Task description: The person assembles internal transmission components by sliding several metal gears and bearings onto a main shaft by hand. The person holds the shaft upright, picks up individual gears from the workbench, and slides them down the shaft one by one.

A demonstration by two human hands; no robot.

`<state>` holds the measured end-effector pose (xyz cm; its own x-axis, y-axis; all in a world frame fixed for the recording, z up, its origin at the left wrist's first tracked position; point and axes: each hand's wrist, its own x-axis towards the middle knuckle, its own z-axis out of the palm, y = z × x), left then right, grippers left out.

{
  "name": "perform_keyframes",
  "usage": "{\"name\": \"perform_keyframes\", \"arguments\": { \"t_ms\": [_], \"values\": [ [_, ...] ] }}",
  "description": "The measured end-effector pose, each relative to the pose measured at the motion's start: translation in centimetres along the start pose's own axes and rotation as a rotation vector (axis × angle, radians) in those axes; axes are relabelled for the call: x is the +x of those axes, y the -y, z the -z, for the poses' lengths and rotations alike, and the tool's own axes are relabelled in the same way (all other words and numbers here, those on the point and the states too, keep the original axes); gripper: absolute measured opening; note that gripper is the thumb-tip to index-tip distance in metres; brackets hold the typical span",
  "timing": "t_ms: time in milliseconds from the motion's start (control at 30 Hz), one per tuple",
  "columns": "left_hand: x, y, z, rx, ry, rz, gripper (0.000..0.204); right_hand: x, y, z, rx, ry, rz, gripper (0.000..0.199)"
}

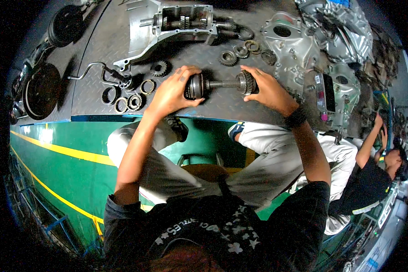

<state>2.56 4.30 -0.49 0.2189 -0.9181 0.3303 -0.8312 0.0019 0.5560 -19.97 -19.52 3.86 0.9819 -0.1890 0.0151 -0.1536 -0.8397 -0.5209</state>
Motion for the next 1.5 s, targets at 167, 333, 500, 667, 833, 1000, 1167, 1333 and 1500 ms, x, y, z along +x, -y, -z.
{"name": "perform_keyframes", "arguments": {
  "t_ms": [167, 333, 500, 667, 833, 1000, 1167, 1333, 1500],
  "values": [
    [0.0, 0.0, 0.1, 0.028, -0.020, -0.026, 0.070, -0.3, -1.6, 1.7, 0.108, 0.083, -0.041, 0.080],
    [0.0, -0.1, 0.2, 0.038, -0.001, -0.007, 0.070, -0.4, -1.9, 4.0, -0.054, 0.185, -0.069, 0.065],
    [0.2, -0.3, 0.0, 0.012, -0.036, -0.026, 0.069, -3.4, -5.8, 5.8, -0.322, 0.071, 0.022, 0.057],
    [0.0, 0.2, 0.2, 0.001, -0.025, -0.024, 0.069, -2.3, -4.1, 9.3, -0.307, 0.006, -0.154, 0.057],
    [0.1, -0.1, 0.5, 0.003, 0.006, -0.021, 0.070, 0.2, -3.8, 6.6, -0.164, -0.177, -0.102, 0.056],
    [0.1, 0.0, 0.0, 0.021, -0.032, -0.044, 0.070, 2.2, -5.6, 0.4, -0.155, -0.083, -0.237, 0.051],
    [-0.2, 0.3, 0.3, 0.032, -0.038, -0.035, 0.069, 2.1, -0.7, 1.0, 0.148, -0.124, -0.169, 0.054],
    [0.1, 0.1, 0.3, 0.008, -0.015, -0.036, 0.070, 1.3, 1.4, 0.5, -0.025, 0.156, 0.053, 0.066],
    [0.1, 0.1, 0.2, -0.034, 0.005, 0.000, 0.070, -0.1, -0.2, 2.3, -0.115, 0.131, 0.051, 0.065]
  ]
}}
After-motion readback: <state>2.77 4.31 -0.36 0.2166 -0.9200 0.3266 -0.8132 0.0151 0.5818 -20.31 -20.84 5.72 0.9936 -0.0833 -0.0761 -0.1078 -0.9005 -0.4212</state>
